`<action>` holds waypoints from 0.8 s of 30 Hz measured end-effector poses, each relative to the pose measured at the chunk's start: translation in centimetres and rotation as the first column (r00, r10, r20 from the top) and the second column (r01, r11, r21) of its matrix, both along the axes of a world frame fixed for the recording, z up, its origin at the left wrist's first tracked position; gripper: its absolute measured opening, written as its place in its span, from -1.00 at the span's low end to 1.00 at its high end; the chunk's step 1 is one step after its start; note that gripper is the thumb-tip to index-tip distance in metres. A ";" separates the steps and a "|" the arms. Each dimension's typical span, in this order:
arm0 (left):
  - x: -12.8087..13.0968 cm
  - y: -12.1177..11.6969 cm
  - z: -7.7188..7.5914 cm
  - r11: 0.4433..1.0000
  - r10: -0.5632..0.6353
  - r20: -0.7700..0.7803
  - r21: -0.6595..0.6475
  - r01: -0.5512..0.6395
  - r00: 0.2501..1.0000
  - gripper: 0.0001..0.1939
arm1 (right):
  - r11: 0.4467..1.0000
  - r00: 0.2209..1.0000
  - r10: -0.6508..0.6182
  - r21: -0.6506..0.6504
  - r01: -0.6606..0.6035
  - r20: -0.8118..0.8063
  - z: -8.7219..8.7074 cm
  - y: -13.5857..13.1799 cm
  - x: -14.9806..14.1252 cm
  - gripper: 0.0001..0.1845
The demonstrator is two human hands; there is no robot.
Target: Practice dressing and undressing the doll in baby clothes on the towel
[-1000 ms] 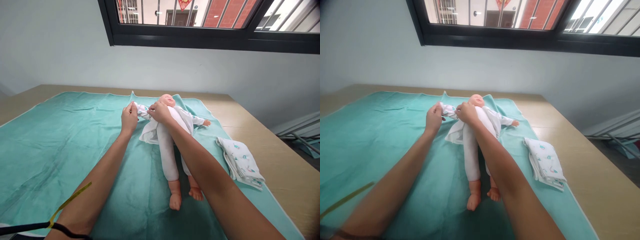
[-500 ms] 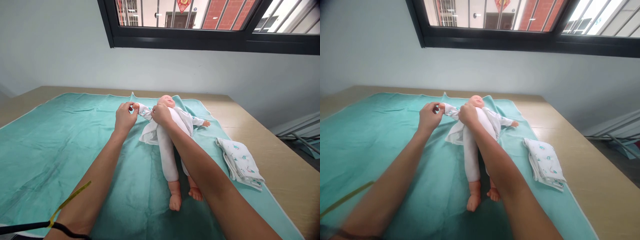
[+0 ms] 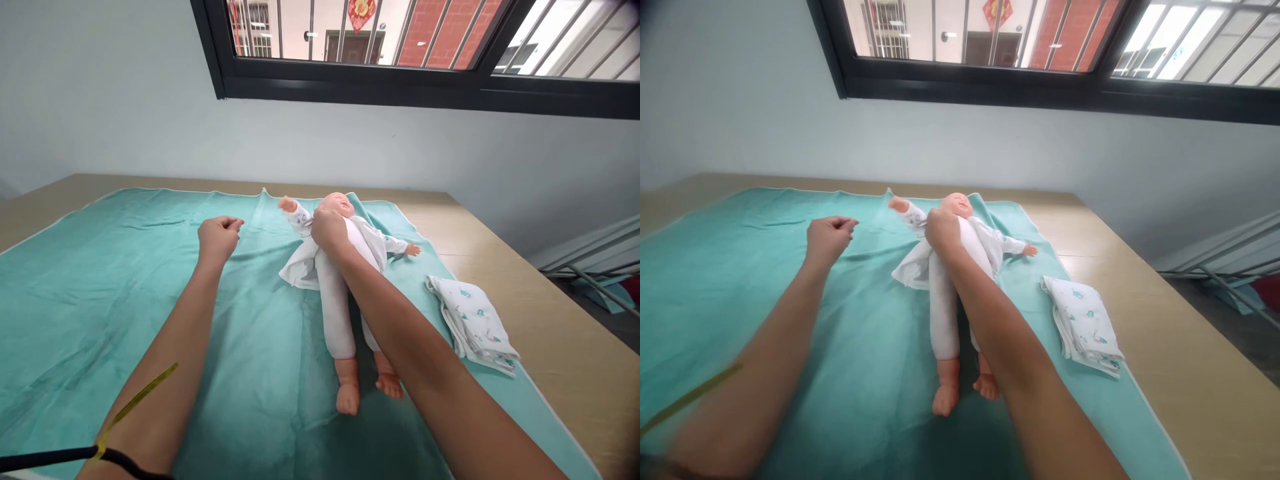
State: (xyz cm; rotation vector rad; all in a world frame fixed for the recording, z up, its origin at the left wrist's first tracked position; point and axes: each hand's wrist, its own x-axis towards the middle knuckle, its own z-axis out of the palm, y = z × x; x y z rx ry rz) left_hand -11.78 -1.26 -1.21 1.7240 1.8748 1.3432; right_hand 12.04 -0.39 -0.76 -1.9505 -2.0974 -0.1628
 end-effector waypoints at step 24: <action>3.2 0.6 -4.9 0.949 -0.078 0.227 -0.281 0.142 0.971 -0.59 | 0.992 0.992 0.121 -0.043 -0.120 0.026 -0.4 -0.3 -0.7 -0.74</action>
